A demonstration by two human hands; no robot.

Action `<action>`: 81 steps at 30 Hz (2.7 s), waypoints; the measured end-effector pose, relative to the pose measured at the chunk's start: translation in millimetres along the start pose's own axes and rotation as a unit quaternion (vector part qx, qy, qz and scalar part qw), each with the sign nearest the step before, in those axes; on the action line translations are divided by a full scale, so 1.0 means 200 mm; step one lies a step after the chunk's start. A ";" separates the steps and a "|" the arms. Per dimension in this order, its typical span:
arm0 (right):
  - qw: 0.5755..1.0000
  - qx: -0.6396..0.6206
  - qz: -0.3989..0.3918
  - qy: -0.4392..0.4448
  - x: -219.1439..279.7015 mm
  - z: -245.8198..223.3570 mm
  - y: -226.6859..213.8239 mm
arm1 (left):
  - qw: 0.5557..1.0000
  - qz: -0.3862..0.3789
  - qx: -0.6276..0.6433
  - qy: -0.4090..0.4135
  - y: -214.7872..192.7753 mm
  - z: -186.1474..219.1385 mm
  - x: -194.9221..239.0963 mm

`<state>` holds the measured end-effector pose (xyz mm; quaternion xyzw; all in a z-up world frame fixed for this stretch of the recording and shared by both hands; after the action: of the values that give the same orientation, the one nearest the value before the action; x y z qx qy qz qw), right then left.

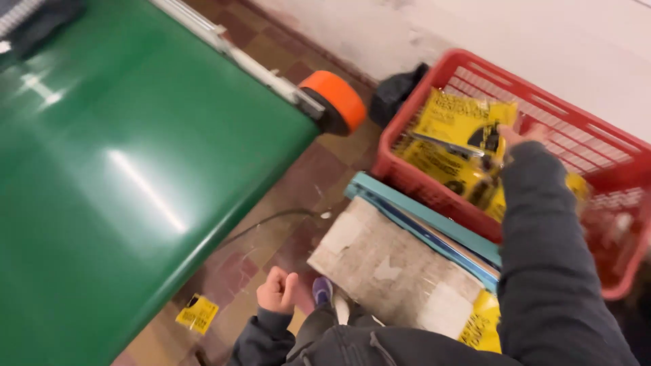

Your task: Folding black plastic garbage bags and inserting them into yellow printed retail packaging sleeves.

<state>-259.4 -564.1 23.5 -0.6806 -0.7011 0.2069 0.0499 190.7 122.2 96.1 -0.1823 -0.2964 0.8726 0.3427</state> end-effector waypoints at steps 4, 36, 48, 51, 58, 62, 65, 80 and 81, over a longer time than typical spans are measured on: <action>0.989 0.015 -0.009 -0.148 0.22 -0.63 0.33 | 0.997 0.062 -0.037 0.003 -0.02 -0.32 0.13; 0.936 0.108 -0.241 -0.234 1.83 -1.62 3.01 | 0.951 -0.040 -0.267 0.148 -1.09 -0.86 -0.21; 0.885 0.346 -0.312 -0.004 1.25 -1.10 3.18 | 0.888 0.049 -0.428 0.163 -0.74 -0.71 -0.77; 0.879 0.275 -0.388 0.042 1.24 -1.21 3.25 | 0.914 0.003 -0.385 0.128 -0.79 -0.65 -0.95; 0.902 -0.144 -0.397 -0.097 1.38 -2.14 3.01 | 0.914 0.090 -0.347 0.188 -0.93 -0.65 -1.07; 0.783 -0.265 -0.561 -0.038 1.27 -2.05 3.08 | 0.966 -0.011 -0.215 0.142 -1.31 -0.61 -1.21; 0.749 -0.140 -0.643 0.075 1.24 -1.94 3.31 | 0.996 -0.070 -0.024 0.052 -1.37 -0.80 -1.40; 0.724 0.237 -0.554 -0.337 1.09 -2.51 5.23 | 0.972 0.061 -0.124 -0.188 -1.00 -2.12 -2.00; 0.706 0.299 -0.578 -0.281 1.09 -2.48 5.28 | 0.969 0.064 -0.134 -0.198 -1.02 -2.08 -2.00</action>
<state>885.4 -255.0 50.5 -0.0021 -0.8399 0.5181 0.1616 787.6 122.6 -43.0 -0.0688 -0.4607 0.8636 0.1930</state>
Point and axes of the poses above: each hand's wrist, its own x-axis away from the middle knuckle, its own y-axis out of the palm, z = x × y, the point moved 8 cm from there along -x, towards the middle knuckle, and after that the axes turned 14 degrees about -x, right-handed, at the moved point
